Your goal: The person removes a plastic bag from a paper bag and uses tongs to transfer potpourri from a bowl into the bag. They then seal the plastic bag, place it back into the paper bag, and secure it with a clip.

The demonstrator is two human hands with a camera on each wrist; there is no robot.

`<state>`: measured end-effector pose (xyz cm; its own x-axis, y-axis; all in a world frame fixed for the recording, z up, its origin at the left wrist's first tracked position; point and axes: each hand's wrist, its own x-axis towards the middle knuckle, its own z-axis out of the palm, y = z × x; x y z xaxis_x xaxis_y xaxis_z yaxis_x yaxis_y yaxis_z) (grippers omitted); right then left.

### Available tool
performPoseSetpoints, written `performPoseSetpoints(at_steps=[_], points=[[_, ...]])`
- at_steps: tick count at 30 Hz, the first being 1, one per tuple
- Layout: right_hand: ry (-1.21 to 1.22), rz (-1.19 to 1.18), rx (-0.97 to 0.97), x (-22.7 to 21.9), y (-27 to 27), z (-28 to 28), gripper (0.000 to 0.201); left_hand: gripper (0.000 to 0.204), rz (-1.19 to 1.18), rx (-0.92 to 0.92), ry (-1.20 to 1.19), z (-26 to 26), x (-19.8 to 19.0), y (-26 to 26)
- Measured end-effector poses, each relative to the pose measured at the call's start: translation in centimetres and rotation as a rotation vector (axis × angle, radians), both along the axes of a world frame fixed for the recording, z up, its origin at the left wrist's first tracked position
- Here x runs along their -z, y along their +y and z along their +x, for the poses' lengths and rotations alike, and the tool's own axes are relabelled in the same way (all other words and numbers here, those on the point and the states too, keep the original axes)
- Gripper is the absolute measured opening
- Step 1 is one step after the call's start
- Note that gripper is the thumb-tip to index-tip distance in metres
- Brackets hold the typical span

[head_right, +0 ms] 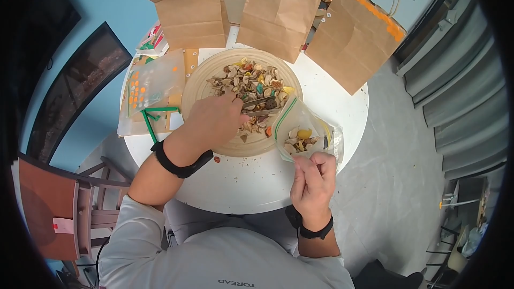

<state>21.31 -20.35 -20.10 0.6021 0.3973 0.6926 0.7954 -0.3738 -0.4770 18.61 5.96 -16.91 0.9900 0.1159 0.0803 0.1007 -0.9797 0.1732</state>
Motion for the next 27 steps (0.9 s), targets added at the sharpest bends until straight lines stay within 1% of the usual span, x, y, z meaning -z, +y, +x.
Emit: performPoseSetpoints(at_steps=[5, 9, 11, 14, 17, 20, 23, 26, 27], points=[[-0.013, 0.004, -0.014, 0.1, 0.1, 0.2, 0.017, 0.034, -0.026, 0.027, -0.027, -0.7, 0.5, 0.7], [0.007, -0.005, -0.021, 0.0, 0.2, 0.2, 0.017, 0.033, -0.046, -0.001, -0.059, -1.4, 0.5, 1.3], [0.016, -0.02, -0.027, 0.0, 0.3, 0.2, 0.018, 0.031, -0.066, -0.007, -0.102, -2.1, -0.1, 1.6], [0.075, -0.02, -0.05, -0.1, 0.6, 0.0, 0.019, 0.028, -0.098, 0.004, -0.228, -3.1, -1.5, 2.2], [0.056, -0.04, -0.067, -0.1, 1.0, 0.1, 0.021, 0.028, -0.132, -0.024, -0.208, -4.1, -4.0, 1.6], [0.045, -0.051, -0.07, -0.2, 1.3, 0.0, 0.021, 0.029, -0.221, 0.094, -0.271, -4.6, -3.9, -0.1], [0.053, -0.035, -0.06, -0.5, 1.5, -0.4, 0.022, 0.031, -0.237, 0.168, -0.223, -4.5, -2.5, -1.9], [0.008, -0.012, -0.02, -0.4, 0.9, -0.4, 0.019, 0.035, -0.266, 0.105, -0.245, -5.0, -2.9, -1.5], [-0.027, 0.011, 0.037, -0.5, 0.5, -0.4, 0.017, 0.036, -0.265, 0.061, -0.256, -5.3, -3.3, -1.0]])
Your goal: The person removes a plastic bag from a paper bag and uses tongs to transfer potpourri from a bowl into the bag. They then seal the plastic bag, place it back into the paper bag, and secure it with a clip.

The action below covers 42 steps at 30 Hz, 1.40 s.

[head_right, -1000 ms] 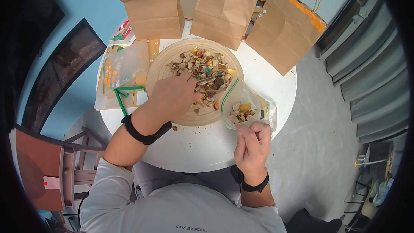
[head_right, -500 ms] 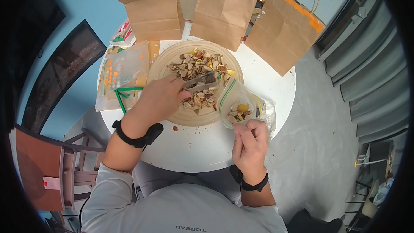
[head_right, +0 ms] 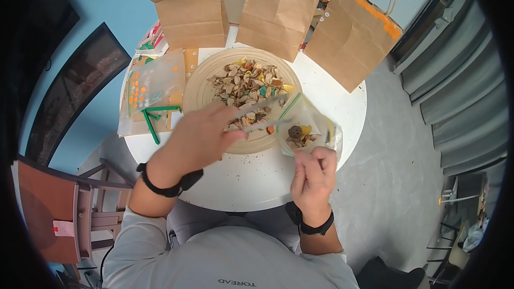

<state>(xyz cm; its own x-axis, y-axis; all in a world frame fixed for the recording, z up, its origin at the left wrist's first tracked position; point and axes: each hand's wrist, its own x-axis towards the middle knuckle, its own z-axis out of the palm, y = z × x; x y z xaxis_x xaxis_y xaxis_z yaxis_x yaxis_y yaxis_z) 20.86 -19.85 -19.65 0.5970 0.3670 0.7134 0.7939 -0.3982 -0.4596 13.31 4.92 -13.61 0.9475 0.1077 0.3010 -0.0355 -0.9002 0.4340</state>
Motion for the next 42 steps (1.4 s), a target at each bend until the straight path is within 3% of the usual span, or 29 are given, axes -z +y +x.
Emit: performPoseSetpoints(at_steps=[2, 6, 9, 10, 14, 21, 34, 42], points=[[-0.071, 0.048, 0.108, 0.0, -0.7, 0.0, 0.013, 0.038, -0.009, -0.096, -0.008, -1.1, -0.6, 1.8], [0.122, 0.426, 0.189, 0.2, -1.6, 0.2, 0.008, 0.036, 0.057, -0.238, 0.057, -2.8, 0.3, 4.5], [0.187, 0.362, 0.102, -1.0, -1.1, 0.1, 0.009, 0.036, 0.141, -0.223, 0.156, -3.3, 1.3, 4.5], [0.11, 0.178, 0.109, -1.5, -0.7, 0.4, 0.011, 0.035, 0.139, -0.215, 0.15, -3.4, 1.6, 4.3], [0.004, -0.018, -0.054, -1.6, -0.1, -0.3, 0.017, 0.034, 0.17, -0.186, 0.154, -2.6, 2.5, 3.3], [0.027, -0.085, -0.16, -1.1, 0.2, -1.2, 0.019, 0.032, 0.207, -0.185, 0.244, -1.0, 3.3, 3.2], [0.059, -0.083, -0.177, -0.8, 1.1, -1.1, 0.018, 0.025, 0.156, -0.137, 0.102, -0.2, 4.7, 4.4], [0.133, -0.115, -0.168, -1.1, 2.1, -1.1, 0.019, 0.023, 0.107, -0.134, -0.003, -1.4, 1.6, 4.2]])
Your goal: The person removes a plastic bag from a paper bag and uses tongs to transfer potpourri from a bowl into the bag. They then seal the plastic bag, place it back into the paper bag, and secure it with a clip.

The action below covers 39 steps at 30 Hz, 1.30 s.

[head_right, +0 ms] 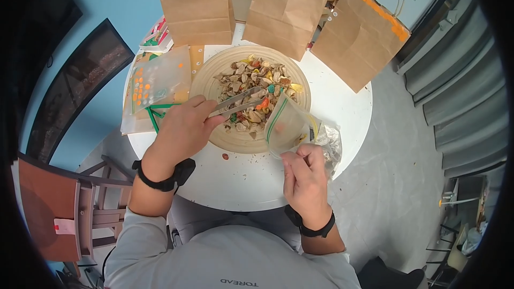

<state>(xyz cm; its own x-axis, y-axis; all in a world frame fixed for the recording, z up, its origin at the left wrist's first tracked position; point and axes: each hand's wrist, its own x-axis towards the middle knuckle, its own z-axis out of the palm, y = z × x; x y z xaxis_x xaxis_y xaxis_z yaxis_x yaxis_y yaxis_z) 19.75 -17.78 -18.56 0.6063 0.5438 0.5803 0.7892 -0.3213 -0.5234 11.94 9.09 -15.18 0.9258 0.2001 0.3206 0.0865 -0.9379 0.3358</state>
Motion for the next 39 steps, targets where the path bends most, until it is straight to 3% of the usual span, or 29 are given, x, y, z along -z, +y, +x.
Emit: performPoseSetpoints(at_steps=[3, 9, 12, 16, 28, 39], points=[[0.006, 0.009, -0.013, 0.4, 0.3, 0.3, 0.019, 0.025, -0.043, 0.018, -0.006, -0.5, -1.8, -1.1], [0.001, 0.01, -0.007, 0.1, 0.3, 0.1, 0.018, 0.036, -0.067, 0.212, 0.008, -0.8, -0.6, -3.7], [-0.008, 0.022, 0.021, 0.2, -0.6, 0.3, 0.019, 0.038, -0.078, 0.076, 0.069, -1.8, -1.7, -2.4], [-0.045, 0.062, 0.033, 0.8, -1.2, 0.7, 0.019, 0.038, 0.028, -0.051, 0.151, -3.1, -0.4, 0.5], [-0.037, 0.039, -0.016, 1.1, -1.2, 0.4, 0.018, 0.031, 0.098, -0.107, 0.292, 0.3, 2.0, -0.2], [-0.039, 0.03, -0.016, 1.1, -1.0, 0.4, 0.017, 0.022, 0.059, -0.063, 0.172, 0.3, 3.0, 0.3]])
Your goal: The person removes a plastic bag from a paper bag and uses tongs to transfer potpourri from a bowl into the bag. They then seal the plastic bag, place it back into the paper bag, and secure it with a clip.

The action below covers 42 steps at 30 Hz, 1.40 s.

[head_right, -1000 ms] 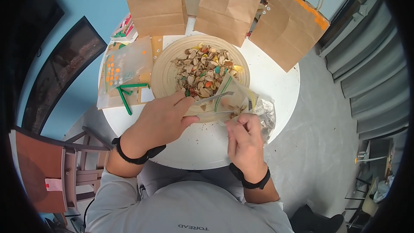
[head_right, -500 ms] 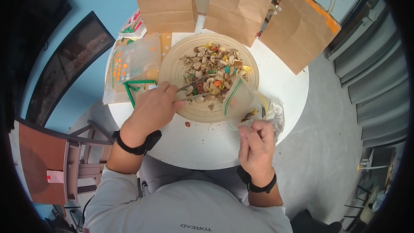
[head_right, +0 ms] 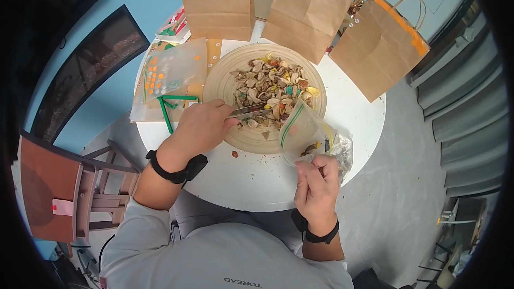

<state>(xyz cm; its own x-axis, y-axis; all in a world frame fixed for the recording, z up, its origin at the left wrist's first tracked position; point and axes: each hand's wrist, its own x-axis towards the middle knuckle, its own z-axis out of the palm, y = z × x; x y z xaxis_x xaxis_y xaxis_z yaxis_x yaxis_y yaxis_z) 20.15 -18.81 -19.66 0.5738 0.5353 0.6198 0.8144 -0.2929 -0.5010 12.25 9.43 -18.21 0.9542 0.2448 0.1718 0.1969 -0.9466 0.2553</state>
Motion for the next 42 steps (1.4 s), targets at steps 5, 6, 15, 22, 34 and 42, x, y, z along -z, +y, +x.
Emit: performPoseSetpoints(at_steps=[5, 6, 15, 22, 34, 42], points=[[0.019, -0.009, 0.008, -0.2, 0.3, -0.1, 0.018, 0.021, -0.033, 0.018, -0.05, -0.3, -0.2, 0.1], [0.024, -0.011, 0.006, -0.2, 0.3, 0.0, 0.018, 0.021, -0.039, 0.017, -0.053, -0.5, -0.5, 0.1], [0.057, -0.009, 0.006, -0.2, 0.9, 0.1, 0.018, 0.021, -0.092, 0.127, -0.155, -1.7, -3.6, -2.0], [0.052, 0.004, 0.011, -0.2, 0.4, 0.0, 0.019, 0.034, -0.132, 0.208, -0.12, -1.6, -3.7, -3.5], [0.017, 0.061, 0.048, 0.6, -0.5, 0.2, 0.018, 0.039, -0.058, -0.037, 0.184, 3.6, -1.1, -0.4], [0.023, 0.061, 0.031, 0.7, -0.6, 0.4, 0.018, 0.037, -0.108, 0.019, 0.116, 3.8, 0.5, -0.2]])
